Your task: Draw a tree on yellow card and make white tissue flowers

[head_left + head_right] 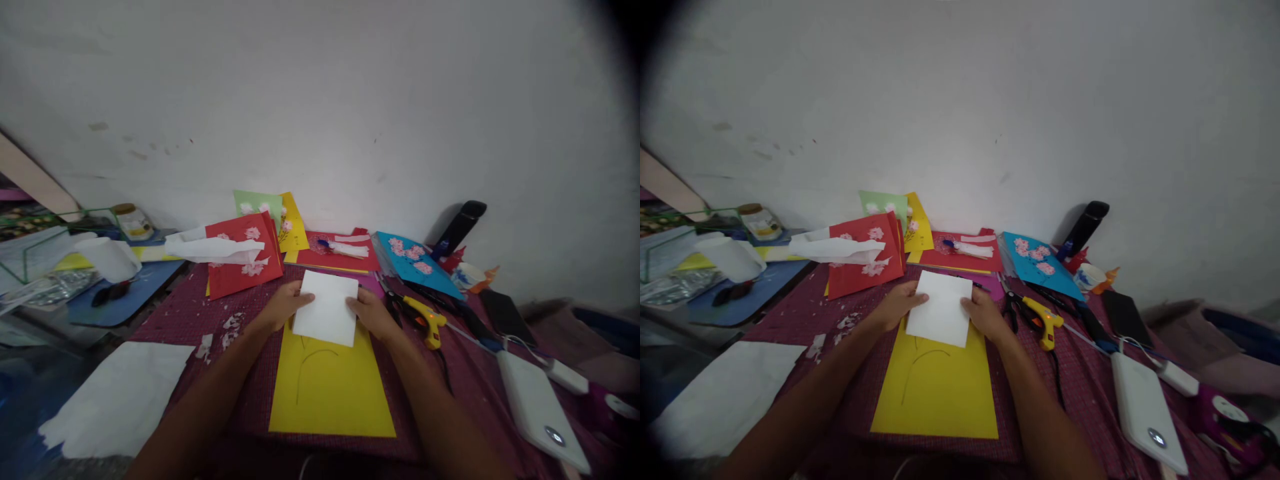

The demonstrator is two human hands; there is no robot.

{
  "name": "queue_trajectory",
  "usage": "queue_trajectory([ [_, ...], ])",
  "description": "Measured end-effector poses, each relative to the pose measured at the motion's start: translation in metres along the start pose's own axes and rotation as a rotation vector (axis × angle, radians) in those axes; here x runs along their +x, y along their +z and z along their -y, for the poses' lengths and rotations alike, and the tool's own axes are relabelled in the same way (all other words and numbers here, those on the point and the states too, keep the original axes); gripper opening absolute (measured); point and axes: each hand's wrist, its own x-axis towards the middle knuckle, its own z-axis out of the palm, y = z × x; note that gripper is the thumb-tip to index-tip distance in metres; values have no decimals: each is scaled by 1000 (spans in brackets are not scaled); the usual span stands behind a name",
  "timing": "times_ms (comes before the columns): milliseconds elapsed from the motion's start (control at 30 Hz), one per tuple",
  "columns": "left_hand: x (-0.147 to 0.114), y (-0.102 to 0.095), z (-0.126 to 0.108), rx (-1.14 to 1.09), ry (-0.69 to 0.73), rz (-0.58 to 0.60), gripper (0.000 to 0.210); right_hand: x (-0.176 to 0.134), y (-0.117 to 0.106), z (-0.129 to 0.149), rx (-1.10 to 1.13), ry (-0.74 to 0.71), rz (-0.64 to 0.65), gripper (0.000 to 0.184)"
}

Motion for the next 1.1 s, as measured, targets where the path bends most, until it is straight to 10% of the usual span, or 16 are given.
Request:
queue_trajectory([
  [1100,1,-8,7,57,-28,-13,34,-5,-2,-2,226,157,75,32],
])
